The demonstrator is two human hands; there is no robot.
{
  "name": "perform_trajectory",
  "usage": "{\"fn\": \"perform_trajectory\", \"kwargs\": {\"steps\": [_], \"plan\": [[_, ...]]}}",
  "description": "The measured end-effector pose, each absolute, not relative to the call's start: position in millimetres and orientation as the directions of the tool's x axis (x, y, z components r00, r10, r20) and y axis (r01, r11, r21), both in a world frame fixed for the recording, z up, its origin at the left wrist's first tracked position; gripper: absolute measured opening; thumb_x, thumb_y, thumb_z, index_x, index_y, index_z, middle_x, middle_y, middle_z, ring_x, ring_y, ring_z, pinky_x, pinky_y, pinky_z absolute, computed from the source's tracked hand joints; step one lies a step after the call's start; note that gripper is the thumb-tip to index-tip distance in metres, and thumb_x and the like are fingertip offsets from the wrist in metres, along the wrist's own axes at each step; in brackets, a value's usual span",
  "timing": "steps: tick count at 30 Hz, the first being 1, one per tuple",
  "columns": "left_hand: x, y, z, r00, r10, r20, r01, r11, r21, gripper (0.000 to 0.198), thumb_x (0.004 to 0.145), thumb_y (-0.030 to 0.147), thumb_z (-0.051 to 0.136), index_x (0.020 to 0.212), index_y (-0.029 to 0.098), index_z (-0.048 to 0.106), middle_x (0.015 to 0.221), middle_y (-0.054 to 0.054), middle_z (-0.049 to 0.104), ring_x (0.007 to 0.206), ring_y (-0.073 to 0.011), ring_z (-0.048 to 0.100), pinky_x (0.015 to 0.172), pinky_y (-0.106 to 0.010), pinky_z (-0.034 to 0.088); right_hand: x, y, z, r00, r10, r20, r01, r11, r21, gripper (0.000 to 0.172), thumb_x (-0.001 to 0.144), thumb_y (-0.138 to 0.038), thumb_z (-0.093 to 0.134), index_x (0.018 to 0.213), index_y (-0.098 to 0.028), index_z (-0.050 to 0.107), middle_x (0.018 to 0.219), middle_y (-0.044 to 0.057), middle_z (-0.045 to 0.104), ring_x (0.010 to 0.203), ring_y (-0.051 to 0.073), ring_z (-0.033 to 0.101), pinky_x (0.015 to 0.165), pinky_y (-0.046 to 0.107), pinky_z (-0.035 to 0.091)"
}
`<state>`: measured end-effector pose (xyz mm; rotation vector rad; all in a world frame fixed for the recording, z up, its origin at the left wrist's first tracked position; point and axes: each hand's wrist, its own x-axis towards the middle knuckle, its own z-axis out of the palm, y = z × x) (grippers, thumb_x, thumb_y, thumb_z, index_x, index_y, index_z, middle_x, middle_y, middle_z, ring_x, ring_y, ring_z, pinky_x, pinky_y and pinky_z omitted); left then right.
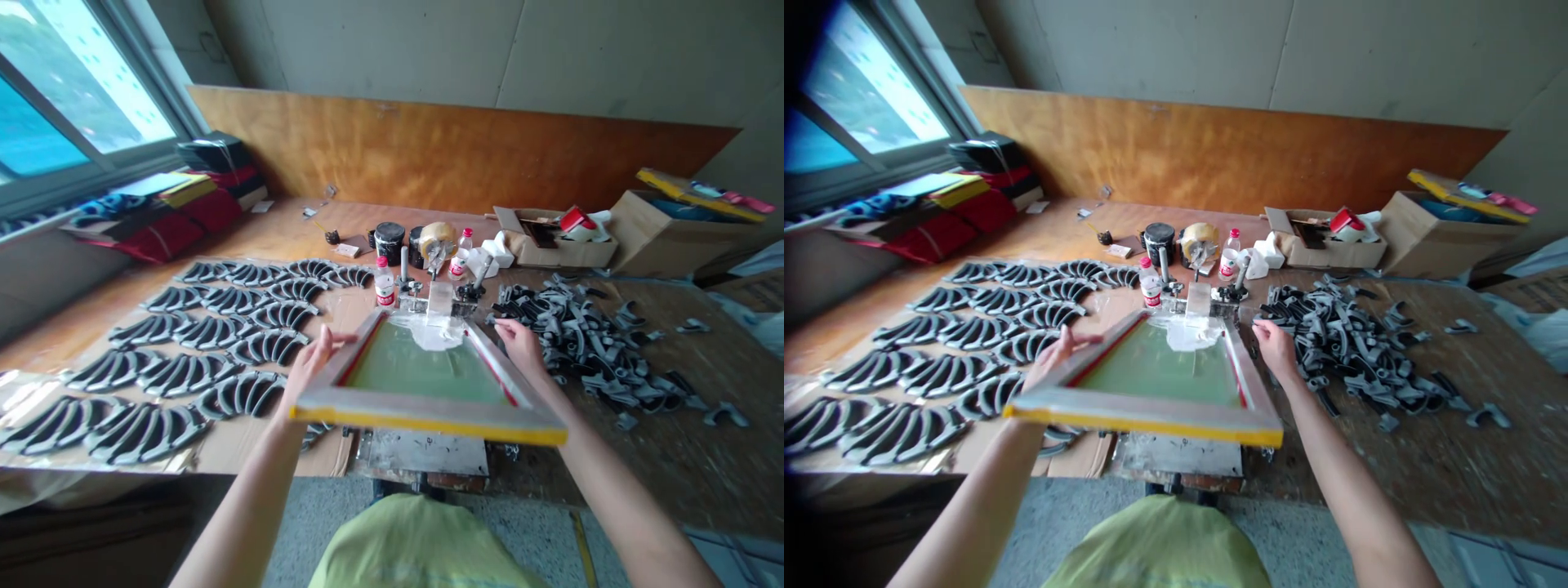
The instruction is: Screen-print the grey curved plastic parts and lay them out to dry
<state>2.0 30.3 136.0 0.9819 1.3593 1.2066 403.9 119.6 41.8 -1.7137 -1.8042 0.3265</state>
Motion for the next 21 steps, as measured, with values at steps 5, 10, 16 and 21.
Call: {"fn": "perform_trajectory", "kwargs": {"steps": [5,10,16,21], "plan": [[-3,-13,57,-0.082,0.925,-0.372,0.053,0.377,0.925,0.074,0.068,0.062,0.071,0.127,0.018,0.062,0.064,0.002,0.064,0.054,-0.0143,0.058,0.047,-0.022,0.04,333,140,75,-0.242,0.897,0.37,0.798,0.401,-0.449,0.053,0.082,-0.026,0.067,0.133,-0.02,0.054,0.133,0.012,0.056,0.12,0.025,0.054,0.102,0.041,0.046],[4,-14,1,-0.135,0.911,-0.39,0.099,0.404,0.91,0.088,0.069,0.065,0.066,0.14,0.017,0.049,0.063,0.005,0.06,0.047,-0.0091,0.046,0.044,-0.019,0.03,280,148,78,-0.397,0.911,0.114,0.895,0.411,-0.174,0.032,0.079,-0.014,0.067,0.111,-0.017,0.062,0.108,0.011,0.065,0.105,0.025,0.058,0.087,0.034,0.048],[2,-13,-3,-0.084,0.893,-0.442,0.081,0.449,0.89,0.078,0.073,0.064,0.064,0.134,0.016,0.054,0.072,0.0,0.067,0.053,-0.0109,0.052,0.047,-0.02,0.034,287,113,62,-0.517,0.856,0.0,0.849,0.513,-0.124,0.013,0.083,-0.01,0.056,0.089,-0.016,0.066,0.092,0.009,0.069,0.091,0.022,0.061,0.076,0.029,0.045],[4,-14,1,-0.134,0.885,-0.445,0.094,0.459,0.884,0.077,0.069,0.065,0.066,0.129,0.017,0.059,0.071,0.0,0.068,0.056,-0.0148,0.058,0.049,-0.023,0.04,309,84,63,-0.745,0.667,-0.002,0.657,0.733,-0.179,0.028,0.076,0.002,0.051,0.088,-0.018,0.067,0.087,0.005,0.069,0.087,0.018,0.059,0.072,0.026,0.042]]}}
